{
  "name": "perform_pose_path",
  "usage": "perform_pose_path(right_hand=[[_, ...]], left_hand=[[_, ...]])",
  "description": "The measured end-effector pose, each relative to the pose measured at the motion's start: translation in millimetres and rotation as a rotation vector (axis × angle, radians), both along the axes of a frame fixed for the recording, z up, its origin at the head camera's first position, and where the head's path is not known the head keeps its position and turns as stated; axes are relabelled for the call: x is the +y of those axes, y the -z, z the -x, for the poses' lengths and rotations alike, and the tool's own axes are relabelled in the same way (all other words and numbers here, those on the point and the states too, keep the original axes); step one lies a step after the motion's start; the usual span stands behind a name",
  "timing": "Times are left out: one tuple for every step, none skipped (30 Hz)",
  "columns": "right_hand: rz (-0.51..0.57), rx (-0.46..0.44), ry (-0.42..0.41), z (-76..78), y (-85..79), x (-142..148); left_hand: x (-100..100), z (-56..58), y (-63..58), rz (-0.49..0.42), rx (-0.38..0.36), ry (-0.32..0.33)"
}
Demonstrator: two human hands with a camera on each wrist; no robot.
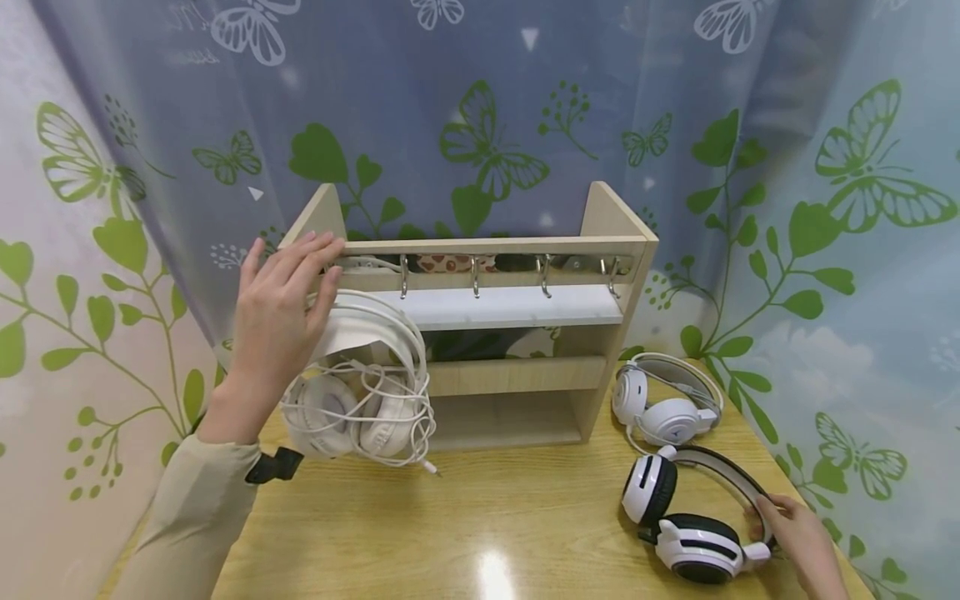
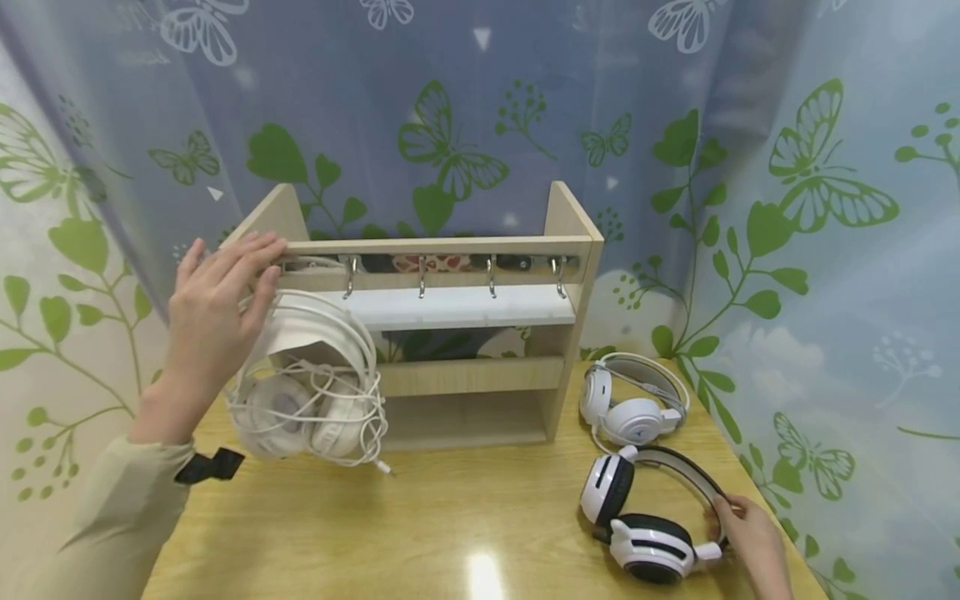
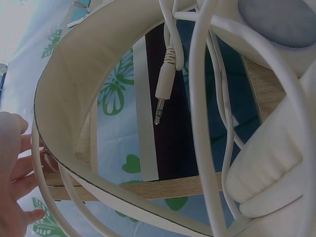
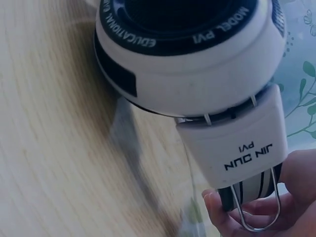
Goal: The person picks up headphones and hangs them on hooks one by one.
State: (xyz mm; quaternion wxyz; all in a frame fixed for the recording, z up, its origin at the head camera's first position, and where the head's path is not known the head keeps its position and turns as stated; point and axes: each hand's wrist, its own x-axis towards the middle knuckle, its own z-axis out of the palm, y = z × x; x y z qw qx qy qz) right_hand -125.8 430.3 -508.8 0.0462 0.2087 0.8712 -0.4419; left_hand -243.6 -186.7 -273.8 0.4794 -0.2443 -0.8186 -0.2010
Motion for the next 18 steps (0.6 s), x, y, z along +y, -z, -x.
perform_pose_path(right_hand=[[0.014,0.000,0.004,-1.0,-1.1,-0.3],[0.026,0.000,0.010,-2.0,-2.2,-0.6],[0.033,0.002,0.015,-2.7,-3.5,-0.7],[0.040,0.003,0.021,-3.7,-4.7,-0.9],[0.044,0.000,0.028,-4.8,-6.3,-1.0],[0.055,-0.002,0.036,-5.3,-7.9,-1.3],[0.071,-0.007,0.037,-6.0,-9.2,-0.8],[0.089,-0.015,0.041,-6.3,-10.6,-0.6],[0.097,-0.025,0.046,-6.5,-11.9,-0.3],[0.117,-0.031,0.050,-6.8,-12.9,-0.1],[0.136,-0.040,0.052,-6.7,-14.0,0.2],[0.152,-0.052,0.050,-6.7,-14.7,0.9],[0.166,-0.061,0.050,-6.6,-15.6,1.1],[0.173,-0.069,0.055,-6.3,-16.8,1.0],[0.185,-0.073,0.058,-6.1,-17.4,1.2],[0.204,-0.075,0.059,-6.0,-18.3,1.1],[0.216,-0.078,0.061,-6.1,-19.3,0.9],[0.228,-0.078,0.063,-6.5,-20.3,0.6]], left_hand=[[0.1,0.0,0.0,0.000,0.000,0.001],[0.2,0.1,0.0,0.000,0.001,0.000],[0.3,0.1,0.0,-0.001,0.001,0.001],[0.4,0.1,0.1,-0.002,0.001,0.001],[0.5,0.1,0.2,-0.002,0.001,0.002],[0.5,0.2,0.2,-0.001,0.002,0.002],[0.7,0.3,0.2,0.001,0.003,0.001],[0.6,0.3,0.3,0.001,0.004,0.000],[0.6,0.4,0.4,0.001,0.004,-0.001],[0.6,0.4,0.4,0.002,0.005,-0.002],[0.5,0.5,0.3,0.002,0.006,-0.003],[0.5,0.5,0.2,0.003,0.007,-0.004],[0.5,0.5,0.2,0.003,0.007,-0.004],[0.4,0.5,0.2,0.001,0.007,-0.003],[0.5,0.5,0.1,0.001,0.006,-0.003],[0.3,0.5,0.1,0.004,0.007,-0.004],[0.4,0.5,0.1,0.001,0.006,-0.003],[0.4,0.4,0.1,0.001,0.005,-0.002]])
